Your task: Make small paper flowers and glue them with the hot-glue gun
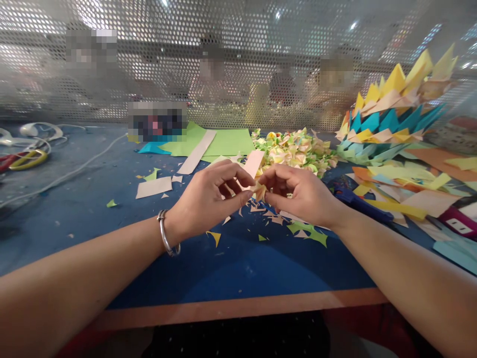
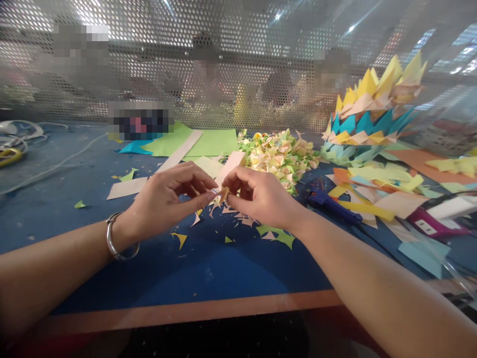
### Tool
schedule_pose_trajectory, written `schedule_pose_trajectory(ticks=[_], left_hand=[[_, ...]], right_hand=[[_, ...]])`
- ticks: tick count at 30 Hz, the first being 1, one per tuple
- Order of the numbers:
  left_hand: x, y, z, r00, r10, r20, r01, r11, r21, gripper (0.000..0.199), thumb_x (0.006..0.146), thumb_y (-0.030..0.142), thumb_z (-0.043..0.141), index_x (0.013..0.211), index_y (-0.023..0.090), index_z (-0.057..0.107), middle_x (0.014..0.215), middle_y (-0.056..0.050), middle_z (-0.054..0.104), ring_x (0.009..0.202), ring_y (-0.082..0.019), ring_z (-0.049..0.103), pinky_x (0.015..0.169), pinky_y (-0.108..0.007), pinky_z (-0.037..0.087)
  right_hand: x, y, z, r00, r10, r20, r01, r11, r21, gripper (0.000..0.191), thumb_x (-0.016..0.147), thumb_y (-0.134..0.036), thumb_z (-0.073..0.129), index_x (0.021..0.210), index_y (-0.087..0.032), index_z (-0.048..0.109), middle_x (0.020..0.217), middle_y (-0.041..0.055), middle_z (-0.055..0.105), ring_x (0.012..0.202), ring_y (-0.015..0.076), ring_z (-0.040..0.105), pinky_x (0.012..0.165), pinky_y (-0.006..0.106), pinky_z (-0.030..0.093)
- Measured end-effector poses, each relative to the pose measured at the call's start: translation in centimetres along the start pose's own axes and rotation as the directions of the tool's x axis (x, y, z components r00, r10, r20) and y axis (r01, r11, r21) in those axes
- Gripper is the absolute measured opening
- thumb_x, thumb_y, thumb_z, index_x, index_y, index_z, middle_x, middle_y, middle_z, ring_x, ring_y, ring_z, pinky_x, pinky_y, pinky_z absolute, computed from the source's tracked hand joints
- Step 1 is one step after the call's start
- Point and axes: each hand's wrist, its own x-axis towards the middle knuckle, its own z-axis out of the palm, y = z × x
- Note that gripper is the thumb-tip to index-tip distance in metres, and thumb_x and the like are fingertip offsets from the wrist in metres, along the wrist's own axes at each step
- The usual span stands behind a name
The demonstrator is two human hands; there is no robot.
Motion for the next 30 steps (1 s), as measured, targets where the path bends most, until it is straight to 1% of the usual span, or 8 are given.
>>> schedule_pose_trajectory(ticks=[2, 5, 9, 15, 18, 22, 30], left_hand=[[0.1, -0.2, 0.1, 1.000, -0.023, -0.009, 0.023, 0.999, -0.042, 0.010, 0.084, 0.024, 0.069, 0.089, 0.015, 0.066, 0.086, -0.004, 0.064, 0.069, -0.011, 0.063, 0.062, -0.022, 0.053], [0.2, -0.5, 0.3, 0.998, -0.055, 0.024, 0.058, 0.984, -0.165, 0.011, 0.083, 0.021, 0.070, 0.090, 0.015, 0.063, 0.082, -0.003, 0.065, 0.071, -0.011, 0.063, 0.065, -0.023, 0.054], [0.4, -0.8, 0.4, 0.990, -0.100, 0.097, 0.128, 0.928, -0.351, 0.014, 0.080, 0.016, 0.070, 0.090, 0.014, 0.061, 0.083, -0.003, 0.068, 0.076, -0.013, 0.066, 0.070, -0.024, 0.055], [0.8, -1.0, 0.3, 0.976, -0.153, 0.155, 0.212, 0.830, -0.516, 0.015, 0.079, 0.011, 0.071, 0.089, 0.013, 0.061, 0.080, -0.001, 0.068, 0.074, -0.010, 0.066, 0.071, -0.021, 0.055], [1.0, -1.2, 0.2, 0.967, -0.175, 0.185, 0.249, 0.794, -0.554, 0.017, 0.079, 0.009, 0.072, 0.091, 0.013, 0.061, 0.080, 0.000, 0.068, 0.075, -0.010, 0.068, 0.072, -0.022, 0.056], [1.1, -1.5, 0.1, 0.961, -0.165, 0.220, 0.265, 0.770, -0.581, 0.021, 0.077, 0.006, 0.073, 0.093, 0.013, 0.060, 0.081, 0.000, 0.069, 0.076, -0.010, 0.069, 0.075, -0.023, 0.057], [1.1, -1.9, 0.1, 0.965, -0.129, 0.226, 0.241, 0.770, -0.591, 0.025, 0.077, 0.006, 0.073, 0.096, 0.013, 0.059, 0.085, -0.002, 0.072, 0.080, -0.012, 0.071, 0.078, -0.025, 0.058]], right_hand=[[0.0, 0.0, 0.0, 1.000, -0.002, -0.005, 0.002, 1.000, -0.003, 0.011, 0.085, -0.021, 0.068, 0.093, -0.017, 0.061, 0.067, -0.0033, 0.057, 0.052, 0.0067, 0.050, 0.047, 0.021, 0.038], [0.1, 0.0, 0.0, 1.000, 0.006, -0.009, -0.006, 1.000, 0.005, 0.011, 0.084, -0.020, 0.067, 0.092, -0.016, 0.061, 0.065, -0.0036, 0.056, 0.052, 0.0069, 0.050, 0.046, 0.021, 0.038], [0.1, 0.0, 0.0, 1.000, 0.016, -0.008, -0.016, 1.000, 0.019, 0.012, 0.083, -0.019, 0.067, 0.093, -0.016, 0.061, 0.068, -0.0026, 0.058, 0.053, 0.0075, 0.051, 0.048, 0.021, 0.041], [0.0, 0.3, 0.0, 0.999, 0.040, 0.004, -0.040, 0.999, 0.034, 0.014, 0.083, -0.020, 0.065, 0.096, -0.017, 0.060, 0.070, -0.0017, 0.058, 0.056, 0.0093, 0.052, 0.049, 0.023, 0.043], [0.0, 0.3, -0.1, 0.999, 0.035, 0.004, -0.035, 0.998, 0.045, 0.014, 0.083, -0.021, 0.065, 0.095, -0.017, 0.059, 0.071, -0.0019, 0.057, 0.056, 0.0092, 0.052, 0.049, 0.023, 0.043], [0.0, 0.2, -0.2, 1.000, 0.025, 0.008, -0.025, 0.999, 0.042, 0.013, 0.084, -0.021, 0.064, 0.095, -0.017, 0.059, 0.070, -0.0023, 0.057, 0.056, 0.0091, 0.052, 0.050, 0.024, 0.043], [-0.1, 0.0, -0.1, 1.000, 0.004, 0.019, -0.006, 0.998, 0.062, 0.011, 0.084, -0.020, 0.063, 0.094, -0.017, 0.059, 0.072, -0.0022, 0.057, 0.056, 0.0082, 0.051, 0.050, 0.022, 0.043]])
